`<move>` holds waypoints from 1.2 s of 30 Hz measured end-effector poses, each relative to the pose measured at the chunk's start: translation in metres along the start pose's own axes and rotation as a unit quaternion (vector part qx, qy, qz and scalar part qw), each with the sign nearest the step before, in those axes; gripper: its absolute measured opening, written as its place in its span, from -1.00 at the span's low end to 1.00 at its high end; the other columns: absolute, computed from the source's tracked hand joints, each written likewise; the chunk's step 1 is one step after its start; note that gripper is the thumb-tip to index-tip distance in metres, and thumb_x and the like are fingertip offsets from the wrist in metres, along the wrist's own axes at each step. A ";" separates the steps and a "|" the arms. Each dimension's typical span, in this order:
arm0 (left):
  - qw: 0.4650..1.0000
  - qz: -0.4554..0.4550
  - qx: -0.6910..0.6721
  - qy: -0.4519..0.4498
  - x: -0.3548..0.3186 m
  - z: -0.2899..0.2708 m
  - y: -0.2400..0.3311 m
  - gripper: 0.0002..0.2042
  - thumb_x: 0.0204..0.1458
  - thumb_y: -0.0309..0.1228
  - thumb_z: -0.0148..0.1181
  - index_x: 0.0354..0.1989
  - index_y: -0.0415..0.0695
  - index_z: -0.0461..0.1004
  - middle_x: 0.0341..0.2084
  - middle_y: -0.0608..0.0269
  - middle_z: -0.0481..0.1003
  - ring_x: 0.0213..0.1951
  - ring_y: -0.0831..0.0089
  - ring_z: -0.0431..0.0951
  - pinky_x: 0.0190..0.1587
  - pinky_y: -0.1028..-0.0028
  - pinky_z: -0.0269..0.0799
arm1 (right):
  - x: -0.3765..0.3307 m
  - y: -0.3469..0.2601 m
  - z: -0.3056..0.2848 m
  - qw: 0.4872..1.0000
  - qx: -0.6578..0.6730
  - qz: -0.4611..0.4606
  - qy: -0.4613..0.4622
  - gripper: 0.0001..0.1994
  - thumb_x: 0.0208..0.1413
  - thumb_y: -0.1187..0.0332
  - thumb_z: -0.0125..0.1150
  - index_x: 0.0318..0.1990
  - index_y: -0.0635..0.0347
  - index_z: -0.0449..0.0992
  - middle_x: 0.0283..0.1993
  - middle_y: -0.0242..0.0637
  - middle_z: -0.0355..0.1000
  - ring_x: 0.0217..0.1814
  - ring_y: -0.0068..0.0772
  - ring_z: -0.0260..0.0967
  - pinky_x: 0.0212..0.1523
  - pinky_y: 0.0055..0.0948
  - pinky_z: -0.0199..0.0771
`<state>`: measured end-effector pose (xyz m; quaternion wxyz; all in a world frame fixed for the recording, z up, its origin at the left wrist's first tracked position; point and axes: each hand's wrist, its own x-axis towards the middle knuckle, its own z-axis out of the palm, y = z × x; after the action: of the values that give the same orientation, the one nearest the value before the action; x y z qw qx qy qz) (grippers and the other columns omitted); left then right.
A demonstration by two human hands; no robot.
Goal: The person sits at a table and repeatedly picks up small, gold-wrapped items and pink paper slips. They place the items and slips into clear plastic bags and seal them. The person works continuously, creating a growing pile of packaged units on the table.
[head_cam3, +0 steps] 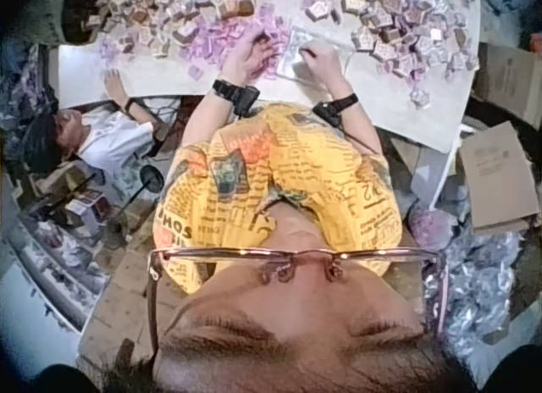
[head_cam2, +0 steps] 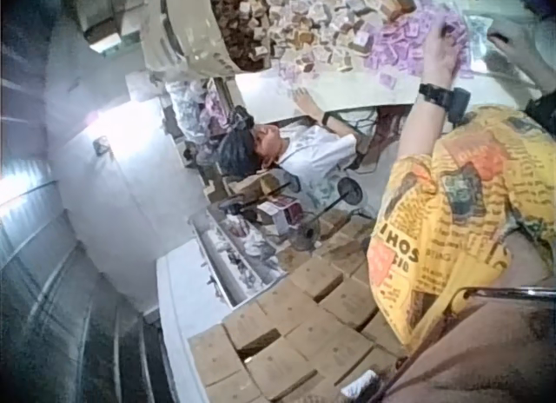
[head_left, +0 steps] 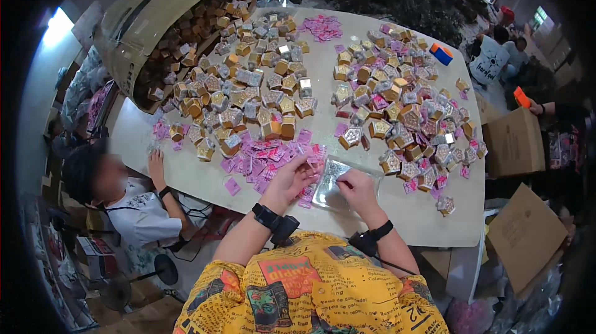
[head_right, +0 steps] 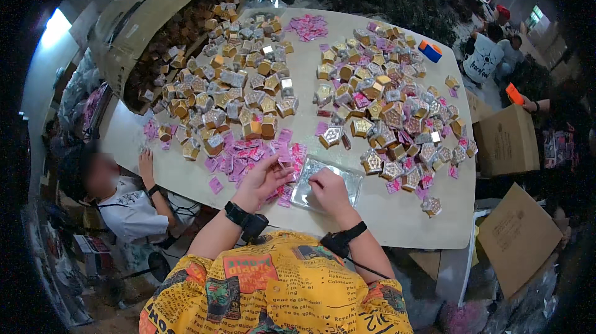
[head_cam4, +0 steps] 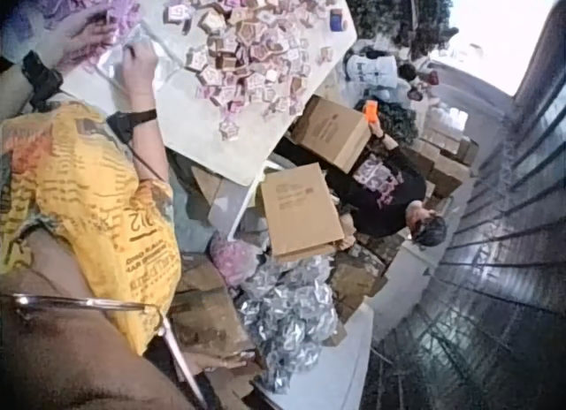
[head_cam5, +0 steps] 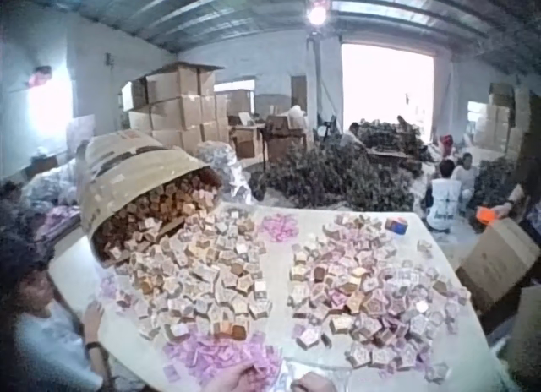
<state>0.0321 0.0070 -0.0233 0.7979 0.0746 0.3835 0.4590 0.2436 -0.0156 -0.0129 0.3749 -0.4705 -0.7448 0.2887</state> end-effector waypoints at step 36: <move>0.707 0.230 0.667 0.051 -0.029 -0.009 0.020 -0.77 -0.09 -0.40 0.22 -0.28 -0.28 0.50 -0.49 0.14 0.51 -0.46 0.39 0.50 -0.32 0.47 0.40 | 0.004 0.041 0.025 0.979 -0.066 0.186 -0.041 -0.86 -0.11 0.40 0.18 -0.47 0.33 0.53 -0.43 -0.01 0.43 -0.35 -0.03 0.40 -0.30 -0.22 0.39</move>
<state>0.0041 -0.0068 -0.0047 0.3893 0.6494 0.6009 0.2559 0.2417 0.0018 -0.0576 0.2517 -0.6124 -0.6766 0.3223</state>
